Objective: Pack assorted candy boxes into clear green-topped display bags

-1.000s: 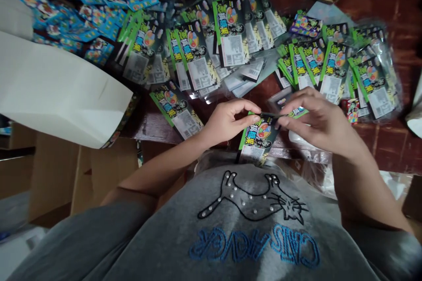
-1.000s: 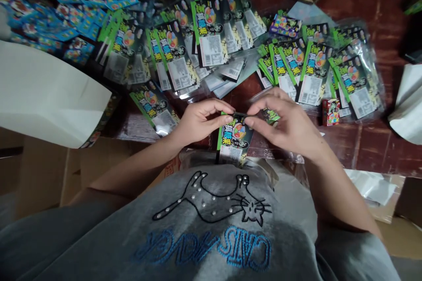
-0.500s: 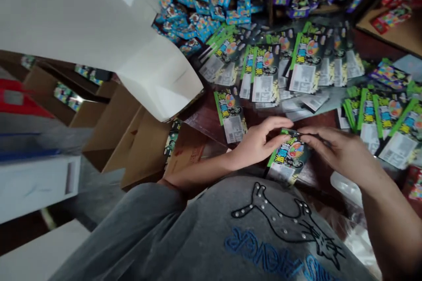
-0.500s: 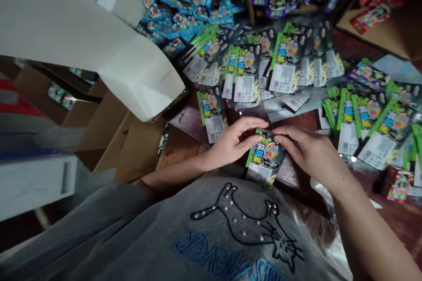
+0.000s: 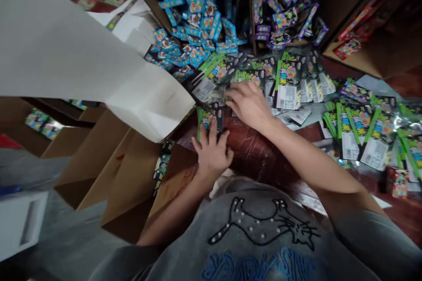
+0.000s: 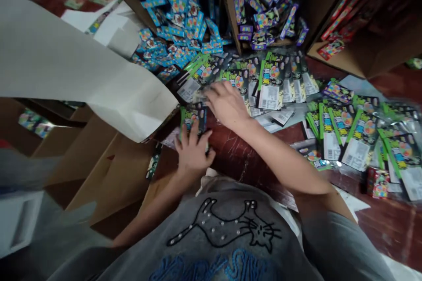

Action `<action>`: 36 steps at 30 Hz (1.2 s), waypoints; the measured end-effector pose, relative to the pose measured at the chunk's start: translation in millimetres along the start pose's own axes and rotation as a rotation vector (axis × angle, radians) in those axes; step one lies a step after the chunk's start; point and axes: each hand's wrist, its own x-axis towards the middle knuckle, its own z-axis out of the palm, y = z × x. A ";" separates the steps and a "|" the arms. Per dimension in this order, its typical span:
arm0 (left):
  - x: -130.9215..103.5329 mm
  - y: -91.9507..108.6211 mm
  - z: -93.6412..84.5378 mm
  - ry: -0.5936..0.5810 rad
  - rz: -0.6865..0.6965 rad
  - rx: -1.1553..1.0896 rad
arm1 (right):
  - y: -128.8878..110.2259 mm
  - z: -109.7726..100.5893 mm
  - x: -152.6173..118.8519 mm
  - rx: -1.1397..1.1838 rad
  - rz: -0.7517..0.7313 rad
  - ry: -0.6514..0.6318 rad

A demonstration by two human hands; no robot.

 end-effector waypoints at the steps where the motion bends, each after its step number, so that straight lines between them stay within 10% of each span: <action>1: 5.5 -12.6 -4.9 -0.009 0.025 0.008 | 13.1 -11.8 -11.1 -0.096 0.043 0.026; 7: 32.6 -54.9 -36.0 0.041 0.206 -0.075 | 96.0 -63.4 -94.4 -0.399 0.289 -0.308; 11: 44.2 -4.0 -46.2 0.105 0.252 -0.640 | 78.5 -69.6 -140.5 -0.387 0.095 -0.097; 17: 86.3 91.0 -23.0 -0.433 -0.007 -1.618 | -0.2 -84.2 -182.1 -0.137 -0.253 -0.081; 24: 70.1 107.2 -16.7 -0.519 0.405 -1.169 | 33.0 -101.4 -158.5 -0.107 0.102 0.156; 36: 59.7 100.5 -27.0 -0.736 0.563 -1.026 | 34.4 -132.8 -162.1 0.338 0.296 -0.307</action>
